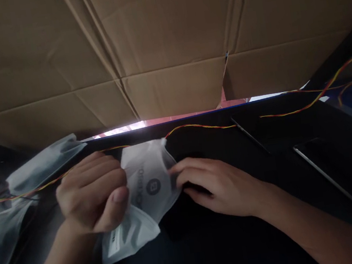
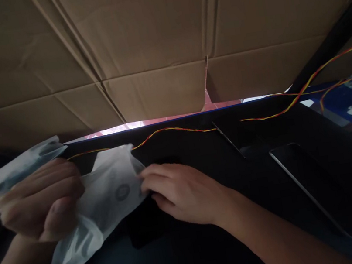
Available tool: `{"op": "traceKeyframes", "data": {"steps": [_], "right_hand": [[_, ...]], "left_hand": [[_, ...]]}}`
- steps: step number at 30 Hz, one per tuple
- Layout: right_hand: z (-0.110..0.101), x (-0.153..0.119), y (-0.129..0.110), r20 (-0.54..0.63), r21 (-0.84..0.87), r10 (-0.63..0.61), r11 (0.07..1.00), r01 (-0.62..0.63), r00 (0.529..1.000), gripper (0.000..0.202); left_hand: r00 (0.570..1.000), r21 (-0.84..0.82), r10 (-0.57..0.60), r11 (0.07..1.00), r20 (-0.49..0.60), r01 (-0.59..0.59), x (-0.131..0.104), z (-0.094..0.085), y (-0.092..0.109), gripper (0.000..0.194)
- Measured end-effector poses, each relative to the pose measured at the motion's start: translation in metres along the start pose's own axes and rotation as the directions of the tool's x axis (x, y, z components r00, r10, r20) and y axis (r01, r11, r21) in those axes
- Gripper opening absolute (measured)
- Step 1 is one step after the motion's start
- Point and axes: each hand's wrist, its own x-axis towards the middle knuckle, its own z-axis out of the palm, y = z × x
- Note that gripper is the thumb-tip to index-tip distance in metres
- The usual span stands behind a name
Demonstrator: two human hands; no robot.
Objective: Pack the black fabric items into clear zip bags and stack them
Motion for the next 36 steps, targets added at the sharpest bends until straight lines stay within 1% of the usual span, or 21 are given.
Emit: {"op": "traceKeyframes", "data": {"steps": [2, 3, 4, 5, 6, 8, 9, 10, 11, 14, 16, 18, 20, 22, 25, 27, 29, 31, 33, 34, 36], "right_hand": [[0.001, 0.0, -0.003, -0.144, 0.052, -0.005, 0.999, 0.012, 0.99, 0.028], [0.001, 0.0, -0.003, -0.197, 0.052, 0.005, 0.999, 0.005, 0.98, 0.027], [0.001, 0.0, -0.002, -0.236, 0.029, 0.035, 0.999, -0.029, 0.971, 0.025], [0.002, 0.0, 0.001, -0.258, -0.012, 0.093, 0.995, -0.099, 0.962, 0.022], [0.003, 0.0, 0.004, -0.261, -0.064, 0.174, 0.978, -0.197, 0.95, 0.023], [0.004, -0.002, 0.013, -0.242, -0.174, 0.36, 0.897, -0.405, 0.901, 0.039], [0.005, -0.003, 0.017, -0.221, -0.214, 0.435, 0.852, -0.478, 0.873, 0.048], [0.005, -0.005, 0.02, -0.191, -0.239, 0.485, 0.82, -0.519, 0.854, 0.053], [0.005, -0.006, 0.021, -0.158, -0.246, 0.514, 0.806, -0.538, 0.843, 0.052], [0.004, -0.008, 0.019, -0.088, -0.166, 0.525, 0.83, -0.532, 0.847, 0.033], [0.0, -0.008, 0.014, -0.041, -0.05, 0.533, 0.844, -0.535, 0.845, 0.021], [-0.007, -0.005, 0.009, 0.02, 0.093, 0.562, 0.822, -0.561, 0.827, 0.014], [-0.017, -0.004, 0.008, 0.076, 0.224, 0.597, 0.771, -0.597, 0.799, 0.016], [-0.03, -0.004, 0.01, 0.096, 0.337, 0.605, 0.728, -0.597, 0.791, 0.02], [-0.046, -0.008, 0.015, 0.091, 0.555, 0.567, 0.654, -0.514, 0.819, 0.021], [-0.053, -0.011, 0.015, 0.088, 0.705, 0.531, 0.564, -0.429, 0.843, 0.03], [-0.053, -0.01, 0.012, 0.107, 0.807, 0.509, 0.457, -0.374, 0.854, 0.039], [-0.047, -0.007, 0.01, 0.152, 0.845, 0.488, 0.387, -0.369, 0.86, 0.042], [-0.037, -0.004, 0.011, 0.201, 0.828, 0.52, 0.363, -0.428, 0.83, 0.041], [-0.031, -0.002, 0.013, 0.212, 0.796, 0.56, 0.377, -0.474, 0.801, 0.04], [-0.019, 0.0, 0.02, 0.158, 0.69, 0.65, 0.467, -0.554, 0.744, 0.035]], "left_hand": [[0.991, -0.031, 0.105, 0.994, -0.082, -0.107, 0.004, -0.002, 0.0, 0.039], [0.987, -0.039, 0.12, 0.991, -0.103, -0.125, 0.006, -0.004, 0.0, 0.037], [0.988, -0.035, 0.106, 0.993, -0.108, -0.111, 0.006, -0.006, 0.0, 0.037], [0.991, -0.028, 0.079, 0.996, -0.109, -0.082, 0.007, -0.008, 0.001, 0.038], [0.994, -0.015, 0.047, 0.999, -0.096, -0.048, 0.006, -0.011, 0.001, 0.037], [1.0, 0.019, 0.0, 1.0, -0.019, 0.001, 0.006, -0.015, 0.002, 0.032], [0.999, 0.038, -0.004, 0.999, 0.035, 0.003, 0.006, -0.016, 0.003, 0.029], [0.996, 0.052, 0.003, 0.999, 0.084, -0.007, 0.006, -0.015, 0.003, 0.026], [0.992, 0.059, 0.027, 0.998, 0.121, -0.035, 0.007, -0.014, 0.004, 0.024], [0.977, 0.069, 0.119, 0.989, 0.177, -0.133, 0.011, -0.007, 0.006, 0.025], [0.966, 0.075, 0.144, 0.984, 0.215, -0.164, 0.015, -0.001, 0.007, 0.026], [0.957, 0.073, 0.143, 0.983, 0.252, -0.166, 0.017, 0.003, 0.008, 0.028], [0.951, 0.068, 0.145, 0.983, 0.271, -0.17, 0.018, 0.004, 0.008, 0.031], [0.945, 0.075, 0.146, 0.982, 0.293, -0.175, 0.018, 0.006, 0.007, 0.033], [0.932, 0.085, 0.146, 0.979, 0.332, -0.184, 0.018, 0.008, 0.007, 0.034], [0.923, 0.073, 0.154, 0.979, 0.353, -0.192, 0.018, 0.012, 0.009, 0.034], [0.916, 0.054, 0.167, 0.978, 0.364, -0.2, 0.02, 0.016, 0.014, 0.034], [0.915, 0.027, 0.183, 0.978, 0.359, -0.206, 0.021, 0.021, 0.019, 0.035], [0.923, -0.009, 0.198, 0.978, 0.33, -0.206, 0.022, 0.025, 0.024, 0.035], [0.928, -0.024, 0.193, 0.98, 0.317, -0.195, 0.022, 0.026, 0.025, 0.035], [0.938, -0.052, 0.167, 0.986, 0.303, -0.159, 0.022, 0.027, 0.028, 0.033]]}}
